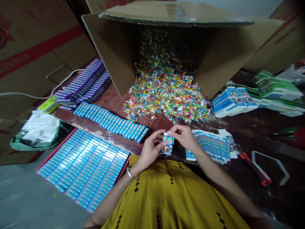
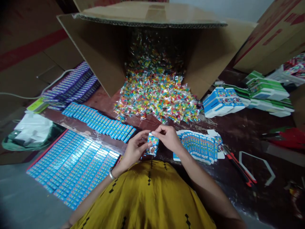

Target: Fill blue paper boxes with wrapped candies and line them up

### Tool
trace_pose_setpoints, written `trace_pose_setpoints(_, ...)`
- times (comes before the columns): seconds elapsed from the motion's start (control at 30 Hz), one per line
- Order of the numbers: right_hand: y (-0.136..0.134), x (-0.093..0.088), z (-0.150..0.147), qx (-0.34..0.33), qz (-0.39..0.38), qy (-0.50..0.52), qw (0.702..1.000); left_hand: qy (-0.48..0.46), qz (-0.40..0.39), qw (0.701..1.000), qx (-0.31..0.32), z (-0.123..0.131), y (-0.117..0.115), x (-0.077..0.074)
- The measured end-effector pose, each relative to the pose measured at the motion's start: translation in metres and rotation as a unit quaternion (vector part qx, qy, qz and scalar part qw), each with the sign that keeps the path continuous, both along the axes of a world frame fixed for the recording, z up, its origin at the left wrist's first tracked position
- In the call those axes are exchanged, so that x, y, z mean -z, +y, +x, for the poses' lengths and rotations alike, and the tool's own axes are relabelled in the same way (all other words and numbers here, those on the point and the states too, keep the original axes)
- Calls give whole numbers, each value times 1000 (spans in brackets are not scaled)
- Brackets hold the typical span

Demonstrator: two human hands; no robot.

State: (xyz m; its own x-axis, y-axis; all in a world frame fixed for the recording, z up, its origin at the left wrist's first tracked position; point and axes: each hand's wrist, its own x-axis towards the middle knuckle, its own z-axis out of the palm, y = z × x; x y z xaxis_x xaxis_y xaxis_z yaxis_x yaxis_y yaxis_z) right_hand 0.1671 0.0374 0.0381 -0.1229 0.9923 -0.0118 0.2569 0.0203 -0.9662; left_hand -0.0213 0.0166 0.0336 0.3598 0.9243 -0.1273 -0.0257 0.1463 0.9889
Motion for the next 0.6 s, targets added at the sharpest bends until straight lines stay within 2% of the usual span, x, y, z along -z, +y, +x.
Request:
trace_pose_setpoints(0.1, -11, -7, 0, -62, 19, -61, 996, -26, -20, 999, -22, -1, 3, 4)
trace_pose_setpoints(0.2, -23, -9, -2, -119, 62, -167, 977, -39, -27, 998, -44, -2, 5, 7)
trace_pose_setpoints(0.3, -29, -1, -8, -114, 134, -244, 954, -3, -12, 999, -44, -3, 4, 8)
trace_pose_setpoints(0.4, -31, 12, -15, -114, 171, -255, 945, 92, 37, 993, -64, -9, 1, 7)
trace_pose_setpoints(0.5, -30, 19, -18, -121, 158, -259, 945, 263, 129, 951, -97, -21, 0, 8)
trace_pose_setpoints(0.6, -26, 19, -13, -86, 144, -270, 948, 426, 202, 874, -119, -32, 3, 9)
